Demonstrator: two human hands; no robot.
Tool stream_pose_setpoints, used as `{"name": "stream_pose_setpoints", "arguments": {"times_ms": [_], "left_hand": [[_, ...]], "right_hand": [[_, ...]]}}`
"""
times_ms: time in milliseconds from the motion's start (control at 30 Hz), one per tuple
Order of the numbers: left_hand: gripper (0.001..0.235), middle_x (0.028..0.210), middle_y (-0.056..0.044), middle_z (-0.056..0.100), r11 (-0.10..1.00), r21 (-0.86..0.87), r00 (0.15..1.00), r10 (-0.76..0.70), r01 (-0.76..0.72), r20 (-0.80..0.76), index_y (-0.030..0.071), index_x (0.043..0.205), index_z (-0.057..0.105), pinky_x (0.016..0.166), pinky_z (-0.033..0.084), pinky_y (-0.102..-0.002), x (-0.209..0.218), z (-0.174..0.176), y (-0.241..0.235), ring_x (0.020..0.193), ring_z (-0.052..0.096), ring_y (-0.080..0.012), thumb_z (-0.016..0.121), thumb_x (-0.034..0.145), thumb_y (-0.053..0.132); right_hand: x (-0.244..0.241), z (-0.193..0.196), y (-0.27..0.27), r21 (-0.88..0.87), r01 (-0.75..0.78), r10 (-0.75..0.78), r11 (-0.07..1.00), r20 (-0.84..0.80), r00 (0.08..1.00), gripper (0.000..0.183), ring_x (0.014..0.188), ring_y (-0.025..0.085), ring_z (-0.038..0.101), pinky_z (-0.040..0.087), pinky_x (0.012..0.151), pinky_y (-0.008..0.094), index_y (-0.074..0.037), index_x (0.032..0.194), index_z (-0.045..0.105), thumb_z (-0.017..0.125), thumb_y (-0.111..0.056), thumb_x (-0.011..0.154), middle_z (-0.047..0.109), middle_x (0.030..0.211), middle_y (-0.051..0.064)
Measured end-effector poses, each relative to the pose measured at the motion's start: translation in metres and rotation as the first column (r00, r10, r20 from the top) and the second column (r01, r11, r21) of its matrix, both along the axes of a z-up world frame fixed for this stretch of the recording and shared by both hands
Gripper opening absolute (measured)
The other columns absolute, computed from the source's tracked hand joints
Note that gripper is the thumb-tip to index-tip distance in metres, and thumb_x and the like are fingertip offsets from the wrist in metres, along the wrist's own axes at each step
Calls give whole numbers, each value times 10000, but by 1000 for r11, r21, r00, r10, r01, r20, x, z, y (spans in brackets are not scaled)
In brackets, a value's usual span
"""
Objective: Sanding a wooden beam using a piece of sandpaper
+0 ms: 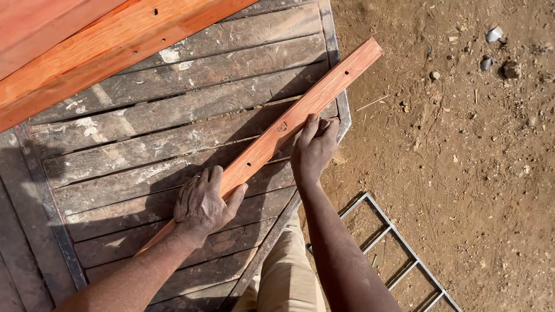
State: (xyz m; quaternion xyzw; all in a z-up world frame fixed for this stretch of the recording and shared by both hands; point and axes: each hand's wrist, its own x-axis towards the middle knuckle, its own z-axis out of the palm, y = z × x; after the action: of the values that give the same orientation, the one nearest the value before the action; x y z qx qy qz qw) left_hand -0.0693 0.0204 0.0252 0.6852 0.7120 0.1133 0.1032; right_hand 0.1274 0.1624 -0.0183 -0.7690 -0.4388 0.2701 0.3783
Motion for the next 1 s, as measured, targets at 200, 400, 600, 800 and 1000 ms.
{"name": "stream_pose_setpoints", "arguments": {"times_ms": [200,400,600,800,1000], "left_hand": [[640,759,-123,586,1000,-5,1000,-14,14,-27,76,1026,589,556,561,-475,2,-5,-2,623,689,-368,558,875,697],[682,754,-137,593,1000,-20,1000,-4,3,-16,64,1032,596,561,562,-483,1,-3,0,630,690,-382,549,868,724],[660,756,-144,597,1000,-16,1000,-13,13,-18,60,1012,603,554,560,-478,1,-9,-5,621,693,-385,563,869,703],[617,749,-124,582,1000,18,999,-24,25,-39,76,993,593,543,557,-460,1,-7,0,617,691,-364,576,875,681],[613,759,-138,595,1000,13,1000,-10,11,-22,77,966,586,563,567,-473,2,-2,-2,633,692,-380,575,869,682]], "right_hand": [[6,6,-2,21,-96,97,995,-25,995,364,729,328,705,606,587,408,-21,1002,559,568,-376,1084,674,820,233],[21,-13,28,121,-68,64,990,39,997,252,688,311,692,608,590,406,-17,1033,544,549,-260,1100,677,832,215],[27,-28,13,211,-173,163,962,63,985,265,611,264,678,480,489,328,-105,913,555,637,-324,1038,640,687,158],[40,-28,48,56,31,-27,998,-60,998,365,725,255,648,564,602,362,-43,1048,581,597,-407,1062,665,847,165],[27,-11,14,124,-163,164,979,-1,986,297,621,277,630,450,498,363,-64,900,574,668,-316,1025,610,703,204]]}}
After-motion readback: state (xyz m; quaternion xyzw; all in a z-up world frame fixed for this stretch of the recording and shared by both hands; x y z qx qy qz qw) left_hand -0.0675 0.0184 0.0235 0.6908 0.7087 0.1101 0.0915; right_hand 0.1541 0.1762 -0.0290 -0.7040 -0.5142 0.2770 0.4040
